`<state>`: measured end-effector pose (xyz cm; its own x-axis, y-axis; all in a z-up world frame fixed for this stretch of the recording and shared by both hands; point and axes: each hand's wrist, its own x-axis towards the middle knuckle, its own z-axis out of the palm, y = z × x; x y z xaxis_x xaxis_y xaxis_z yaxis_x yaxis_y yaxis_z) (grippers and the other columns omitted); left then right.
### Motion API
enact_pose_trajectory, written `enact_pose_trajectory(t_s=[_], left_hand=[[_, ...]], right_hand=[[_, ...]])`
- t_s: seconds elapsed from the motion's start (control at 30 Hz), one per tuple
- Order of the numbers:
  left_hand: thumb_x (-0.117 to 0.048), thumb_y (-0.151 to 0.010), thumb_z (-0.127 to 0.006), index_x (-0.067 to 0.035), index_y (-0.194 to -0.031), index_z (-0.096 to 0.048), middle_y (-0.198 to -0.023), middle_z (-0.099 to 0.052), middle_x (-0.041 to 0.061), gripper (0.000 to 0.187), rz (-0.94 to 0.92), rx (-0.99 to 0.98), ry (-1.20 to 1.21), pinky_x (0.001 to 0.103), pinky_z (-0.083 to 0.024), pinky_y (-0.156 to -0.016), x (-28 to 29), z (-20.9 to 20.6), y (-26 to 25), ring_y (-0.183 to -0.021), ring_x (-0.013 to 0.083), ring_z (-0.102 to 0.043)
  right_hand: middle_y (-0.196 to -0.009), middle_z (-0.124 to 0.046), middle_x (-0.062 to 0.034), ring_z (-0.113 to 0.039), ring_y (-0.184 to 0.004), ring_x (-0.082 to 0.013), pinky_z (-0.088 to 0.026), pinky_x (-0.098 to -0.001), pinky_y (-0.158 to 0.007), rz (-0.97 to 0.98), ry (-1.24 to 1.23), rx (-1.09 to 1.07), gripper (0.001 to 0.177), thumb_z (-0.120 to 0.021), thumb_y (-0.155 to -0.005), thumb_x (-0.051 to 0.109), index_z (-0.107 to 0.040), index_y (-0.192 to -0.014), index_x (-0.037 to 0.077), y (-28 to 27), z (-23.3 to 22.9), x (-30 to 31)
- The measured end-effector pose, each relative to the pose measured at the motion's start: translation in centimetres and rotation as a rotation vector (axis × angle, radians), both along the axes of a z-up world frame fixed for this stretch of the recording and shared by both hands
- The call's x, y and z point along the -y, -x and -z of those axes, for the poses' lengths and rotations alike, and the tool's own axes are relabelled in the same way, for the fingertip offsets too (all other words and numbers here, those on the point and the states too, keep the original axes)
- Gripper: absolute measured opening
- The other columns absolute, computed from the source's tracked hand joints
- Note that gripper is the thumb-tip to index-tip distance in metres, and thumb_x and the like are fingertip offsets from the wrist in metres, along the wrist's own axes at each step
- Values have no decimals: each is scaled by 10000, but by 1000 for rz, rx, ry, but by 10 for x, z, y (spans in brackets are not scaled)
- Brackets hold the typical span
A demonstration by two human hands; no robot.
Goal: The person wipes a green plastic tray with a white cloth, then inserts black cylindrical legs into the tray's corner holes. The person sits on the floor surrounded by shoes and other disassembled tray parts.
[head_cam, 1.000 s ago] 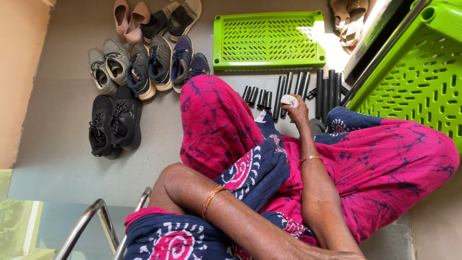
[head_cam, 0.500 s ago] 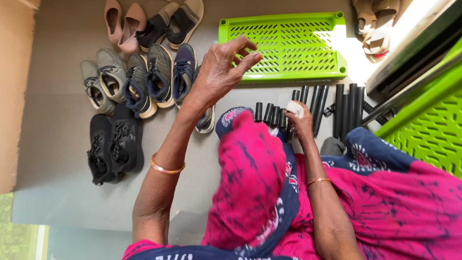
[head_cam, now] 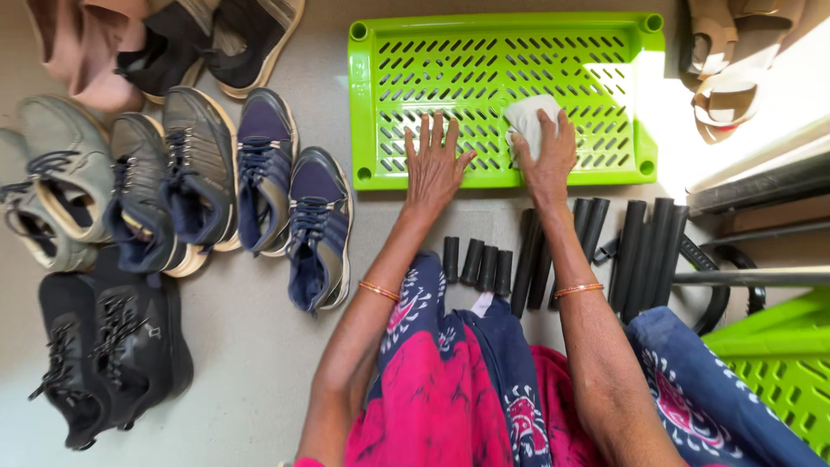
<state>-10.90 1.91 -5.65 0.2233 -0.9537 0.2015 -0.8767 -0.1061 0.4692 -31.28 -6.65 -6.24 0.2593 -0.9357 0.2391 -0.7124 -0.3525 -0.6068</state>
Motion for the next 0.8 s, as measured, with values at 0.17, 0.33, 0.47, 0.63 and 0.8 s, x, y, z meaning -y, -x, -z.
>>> enact_pose_trajectory(t_s=[0.17,0.33,0.47,0.63,0.8], left_hand=[[-487,-1027,-552,-161,-1585,-382,-1693,-184,203,668,-76,121,-132,682,-61,-1230,-12,28,-16,-1568,421,-135],[-521,-1054,-488,-319,-1629,-314,-1718,-106,166,634,1,114,-157,679,-29,-1253,-18,19,-38,-1590,397,-74],[-520,-1049,-495,-258,-1638,-296,-1717,-110,182,675,23,125,-147,671,-34,-1254,-19,14,-39,-1590,409,-77],[-502,-1007,-539,-84,-1628,-288,-1690,-134,234,789,-23,100,-120,661,-70,-1247,-42,7,-46,-1582,399,-98],[-444,-1044,-563,22,-1576,-364,-1666,-255,279,735,60,353,-89,637,-136,-1260,-113,-2,-81,-1572,412,-198]], right_hand=[[-1700,-211,-248,-201,-1575,-473,-172,-629,-1259,84,28,-263,647,-612,-1113,266,-319,-1664,95,-39,37,8],[-1684,-209,-238,-156,-1552,-458,-98,-636,-1225,46,-39,-235,618,-613,-1096,350,-364,-1592,78,-99,39,41],[-1705,-267,-180,-196,-1587,-390,-93,-628,-1270,-145,39,-224,512,-573,-1167,343,-422,-1604,121,-136,36,46],[-1629,-413,-162,-293,-1563,-387,-141,-617,-1261,-407,-50,-120,395,-626,-1038,190,-534,-1411,96,-140,13,7],[-1546,-490,-171,-403,-1491,-400,-250,-593,-1226,-443,-30,-142,410,-651,-938,64,-556,-1337,67,-132,-10,-24]])
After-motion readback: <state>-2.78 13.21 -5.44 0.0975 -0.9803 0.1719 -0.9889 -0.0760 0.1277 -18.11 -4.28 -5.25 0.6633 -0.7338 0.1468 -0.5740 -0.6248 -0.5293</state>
